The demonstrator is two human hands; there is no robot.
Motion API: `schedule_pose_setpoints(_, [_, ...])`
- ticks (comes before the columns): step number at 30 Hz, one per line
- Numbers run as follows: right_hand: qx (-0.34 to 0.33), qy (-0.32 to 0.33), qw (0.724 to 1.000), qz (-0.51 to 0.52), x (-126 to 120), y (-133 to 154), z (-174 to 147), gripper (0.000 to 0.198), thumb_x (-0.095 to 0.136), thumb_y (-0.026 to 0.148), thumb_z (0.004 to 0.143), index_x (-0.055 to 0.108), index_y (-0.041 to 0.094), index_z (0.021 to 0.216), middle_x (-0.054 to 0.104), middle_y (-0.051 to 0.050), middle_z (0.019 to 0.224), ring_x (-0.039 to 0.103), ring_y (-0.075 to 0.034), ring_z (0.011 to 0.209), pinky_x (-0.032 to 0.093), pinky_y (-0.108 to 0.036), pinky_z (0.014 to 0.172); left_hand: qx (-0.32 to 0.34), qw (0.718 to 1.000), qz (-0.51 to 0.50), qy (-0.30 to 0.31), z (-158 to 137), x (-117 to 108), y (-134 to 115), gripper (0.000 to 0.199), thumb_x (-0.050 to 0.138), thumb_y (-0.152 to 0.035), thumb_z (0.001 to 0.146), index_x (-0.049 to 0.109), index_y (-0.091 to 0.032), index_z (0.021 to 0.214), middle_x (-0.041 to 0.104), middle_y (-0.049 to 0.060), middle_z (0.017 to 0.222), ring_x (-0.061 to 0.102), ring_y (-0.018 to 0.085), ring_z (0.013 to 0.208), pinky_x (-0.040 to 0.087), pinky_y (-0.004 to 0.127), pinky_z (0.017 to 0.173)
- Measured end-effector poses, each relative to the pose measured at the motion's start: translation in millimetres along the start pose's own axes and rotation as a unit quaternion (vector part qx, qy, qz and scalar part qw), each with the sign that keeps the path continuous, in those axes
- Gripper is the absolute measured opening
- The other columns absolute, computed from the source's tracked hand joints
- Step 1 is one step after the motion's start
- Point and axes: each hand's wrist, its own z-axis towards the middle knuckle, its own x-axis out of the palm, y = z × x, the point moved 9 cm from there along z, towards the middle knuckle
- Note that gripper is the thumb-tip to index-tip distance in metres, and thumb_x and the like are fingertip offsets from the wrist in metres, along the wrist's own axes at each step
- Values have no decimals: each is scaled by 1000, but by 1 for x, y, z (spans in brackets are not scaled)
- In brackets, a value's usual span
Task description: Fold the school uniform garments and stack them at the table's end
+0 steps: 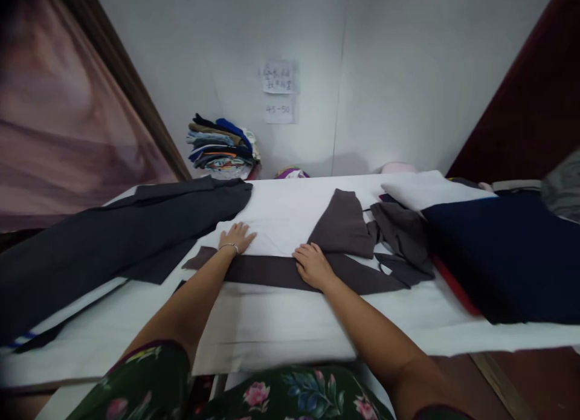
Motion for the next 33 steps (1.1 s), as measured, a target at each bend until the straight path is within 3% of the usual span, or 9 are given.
schedule_pose_setpoints(3, [4,-2,1000,2,0,0,1,34,52,17,84,59,21,117,62,-8,120,46,-23,120,26,-48,105,-4,1000,21,2,0,-6,-3,62,27,-55,89,36,-24,142,18,5,155,13,26,142,17,55,110])
schedule_pose_setpoints(7, [6,-2,1000,5,-1,0,3,33,54,17,83,60,21,115,62,-7,118,46,-23,119,25,-47,106,14,997,39,-60,-13,-17,-25,63,26,-54,90,37,-21,141,22,9,154,16,27,141,17,55,110])
schedule_pose_setpoints(10, [12,3,1000,18,-1,-1,5,32,55,18,83,61,21,114,63,-6,117,46,-23,120,25,-47,107,65,995,45,-56,-29,-2,-49,61,25,-55,90,37,-24,142,24,7,154,19,27,141,18,53,110])
schedule_pose_setpoints(13, [23,1,999,32,-5,-3,3,34,56,17,82,60,21,116,59,-7,125,43,-23,125,25,-48,107,79,995,51,-46,-39,13,-57,59,23,-52,91,37,-26,142,26,6,153,21,26,140,19,53,109])
schedule_pose_setpoints(17, [40,-50,997,35,-36,-12,-17,32,54,18,84,63,21,114,56,-8,130,41,-23,129,26,-49,107,79,995,49,-47,-41,12,-57,59,23,-51,92,36,-24,142,26,6,153,21,26,140,19,53,109])
schedule_pose_setpoints(20, [77,-115,990,12,-74,-40,-51,30,49,20,86,65,22,111,59,-7,126,45,-22,125,29,-48,106,73,995,47,-45,-42,8,-57,60,22,-52,91,36,-24,142,27,6,152,21,26,140,19,53,110])
schedule_pose_setpoints(25, [248,-171,950,-87,-128,-128,-137,30,48,20,84,69,20,106,66,-8,112,57,-23,109,42,-42,97,74,995,49,-54,-42,6,-59,59,21,-52,91,38,-24,141,28,6,152,23,26,139,21,52,109])
schedule_pose_setpoints(29, [301,-149,935,-114,-139,-169,-183,33,48,20,83,68,18,108,66,-10,114,56,-25,111,44,-42,96,72,995,43,-57,-41,7,-59,59,21,-54,91,39,-27,140,29,5,152,23,25,139,21,52,109])
schedule_pose_setpoints(33, [299,-151,938,-92,-135,-175,-189,31,49,20,83,70,17,104,65,-10,115,55,-25,112,43,-42,98,72,995,41,-59,-42,6,-59,58,20,-53,91,39,-27,140,29,5,152,24,25,139,21,51,109])
